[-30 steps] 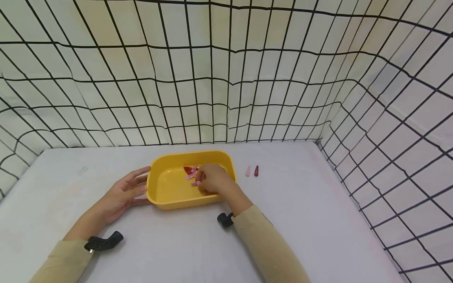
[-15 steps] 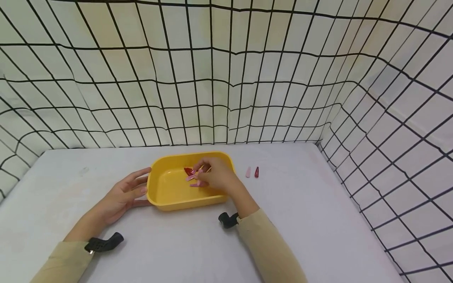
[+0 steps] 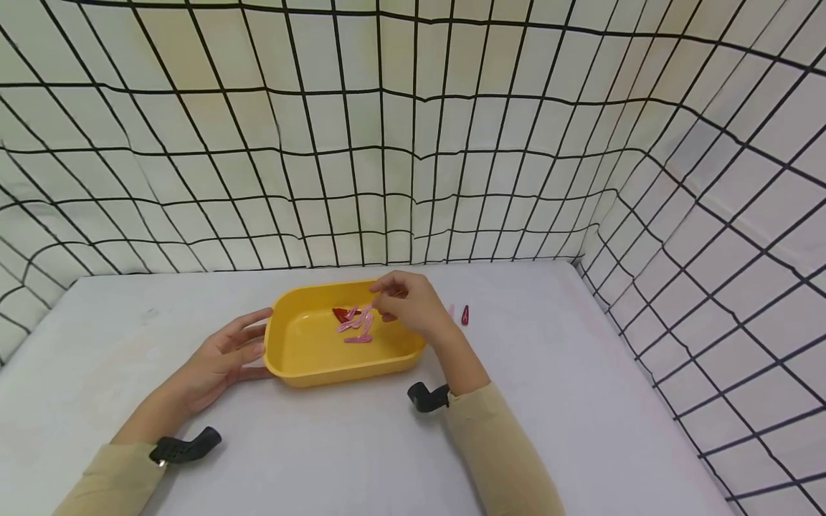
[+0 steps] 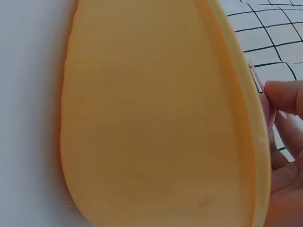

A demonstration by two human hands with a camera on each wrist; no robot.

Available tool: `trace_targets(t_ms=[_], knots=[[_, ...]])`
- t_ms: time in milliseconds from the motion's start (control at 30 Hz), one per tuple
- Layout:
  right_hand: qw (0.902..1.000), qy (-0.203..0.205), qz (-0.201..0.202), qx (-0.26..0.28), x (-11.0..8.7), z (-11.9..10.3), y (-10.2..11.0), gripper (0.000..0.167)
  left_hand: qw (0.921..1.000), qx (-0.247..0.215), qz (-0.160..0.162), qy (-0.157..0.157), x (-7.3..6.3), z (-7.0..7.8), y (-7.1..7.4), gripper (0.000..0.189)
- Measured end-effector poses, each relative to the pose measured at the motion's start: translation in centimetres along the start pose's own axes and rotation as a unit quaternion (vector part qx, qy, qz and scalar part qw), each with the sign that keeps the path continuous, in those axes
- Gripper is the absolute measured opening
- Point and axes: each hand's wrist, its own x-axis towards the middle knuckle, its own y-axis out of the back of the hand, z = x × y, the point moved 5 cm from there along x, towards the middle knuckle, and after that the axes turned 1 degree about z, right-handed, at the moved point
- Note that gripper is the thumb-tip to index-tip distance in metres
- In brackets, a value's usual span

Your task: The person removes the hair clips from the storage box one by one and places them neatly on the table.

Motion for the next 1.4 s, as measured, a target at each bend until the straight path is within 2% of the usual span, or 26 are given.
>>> trace_targets(t_ms=[200, 300, 600, 767, 900, 1100, 1200, 1400], knots=[[0.9993, -0.017, -0.03, -0.015, 0.2, 0.4, -0.2, 0.03, 1.0, 0.0, 0.003, 0.001, -0.1, 0.0, 0.0, 0.06], [0.9992, -0.022, -0.031, -0.01, 0.2, 0.4, -0.3, 0.031, 1.0, -0.001, 0.003, 0.002, -0.1, 0.0, -0.1, 0.06], [0.9982, -0.031, 0.006, 0.05, 0.1, 0.2, 0.2, 0.022, 1.0, -0.003, -0.001, -0.001, 0.0, 0.1, -0.1, 0.06], [0.9966, -0.018, 0.025, 0.076, 0.2, 0.2, 0.6, 0.024, 1.0, -0.005, 0.002, 0.001, 0.0, 0.1, 0.0, 0.06], [0.9952, -0.026, 0.041, 0.084, 0.0, 0.4, 1.3, 0.026, 1.0, -0.003, 0.002, 0.0, 0.0, 0.1, -0.1, 0.06], [0.9953, -0.039, 0.047, 0.075, -0.4, 0.7, 2.5, 0.015, 1.0, -0.004, 0.002, -0.001, -0.1, 0.1, -0.1, 0.061], [0.9955, -0.036, 0.054, 0.069, -0.7, 0.9, 3.2, 0.016, 1.0, -0.004, 0.002, -0.003, -0.1, 0.1, -0.1, 0.061], [0.991, -0.057, 0.09, 0.081, -1.3, 2.2, 5.1, 0.022, 1.0, 0.0, 0.0, -0.003, -0.1, 0.1, 0.0, 0.06]])
